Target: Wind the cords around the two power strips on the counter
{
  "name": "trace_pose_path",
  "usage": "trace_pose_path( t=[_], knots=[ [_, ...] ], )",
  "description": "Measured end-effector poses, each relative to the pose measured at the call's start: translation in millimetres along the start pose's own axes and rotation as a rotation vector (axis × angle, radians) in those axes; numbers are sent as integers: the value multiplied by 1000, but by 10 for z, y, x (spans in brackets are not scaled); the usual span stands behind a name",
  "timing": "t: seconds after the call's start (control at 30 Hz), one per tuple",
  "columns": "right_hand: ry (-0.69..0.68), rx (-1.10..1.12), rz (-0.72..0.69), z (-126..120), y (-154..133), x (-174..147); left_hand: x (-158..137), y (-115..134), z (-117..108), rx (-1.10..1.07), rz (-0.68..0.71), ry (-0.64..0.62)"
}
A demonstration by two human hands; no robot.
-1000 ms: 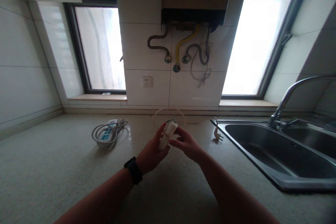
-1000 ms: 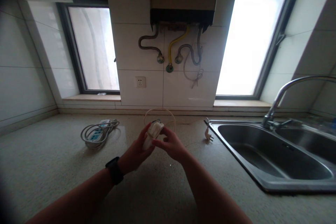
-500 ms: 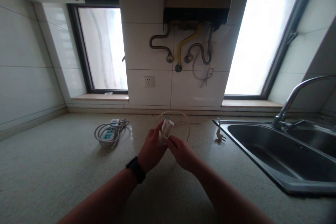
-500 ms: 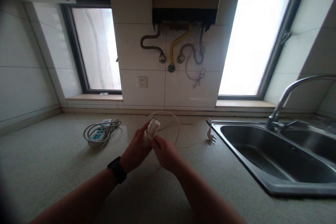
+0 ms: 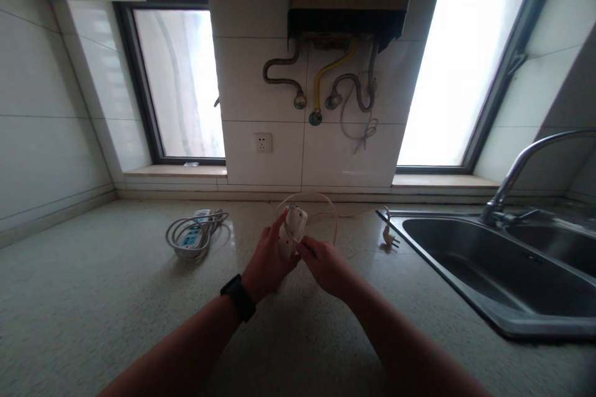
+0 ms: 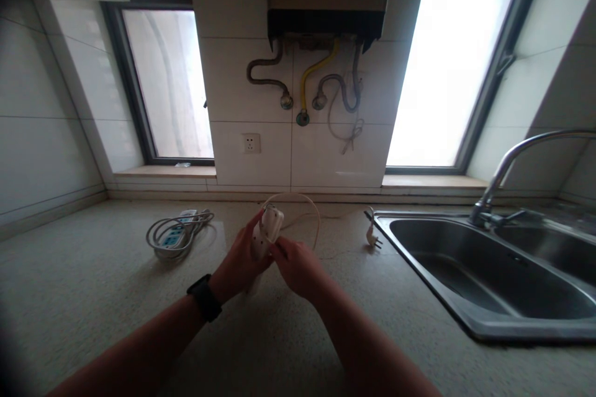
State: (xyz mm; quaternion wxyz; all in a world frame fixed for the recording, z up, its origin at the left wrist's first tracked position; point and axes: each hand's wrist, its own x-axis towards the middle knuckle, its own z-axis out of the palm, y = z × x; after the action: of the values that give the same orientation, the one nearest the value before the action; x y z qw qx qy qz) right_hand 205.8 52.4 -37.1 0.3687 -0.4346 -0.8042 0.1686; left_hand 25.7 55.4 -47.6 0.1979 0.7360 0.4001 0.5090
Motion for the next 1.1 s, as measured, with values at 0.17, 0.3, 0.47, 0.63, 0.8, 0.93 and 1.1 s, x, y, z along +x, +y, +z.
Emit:
trace_pose_path(
  t=[0.17, 0.3, 0.47, 0.63, 0.8, 0.93, 1.1],
  knots=[
    [18, 40, 27, 19, 35, 7, 40, 41, -22, -278, -61, -89],
    [17, 85, 32, 7, 77, 21, 63, 102, -64, -551, -236, -170],
    [-11, 173, -8, -9, 76, 28, 62, 154, -86, -748, -323, -109],
    [-72, 182, -39, -43, 45, 17, 59, 173, -119, -977, -375, -164],
    [-189, 174, -94, -148, -1, -7, 55, 191, -116, -1026, -441, -134],
    [-161, 125, -64, -269, 59, 14, 52, 220, -134, -919, -490, -103],
    [-116, 153, 10, -381, 183, 50, 37, 256, -186, -873, -526, -163]
  ],
)
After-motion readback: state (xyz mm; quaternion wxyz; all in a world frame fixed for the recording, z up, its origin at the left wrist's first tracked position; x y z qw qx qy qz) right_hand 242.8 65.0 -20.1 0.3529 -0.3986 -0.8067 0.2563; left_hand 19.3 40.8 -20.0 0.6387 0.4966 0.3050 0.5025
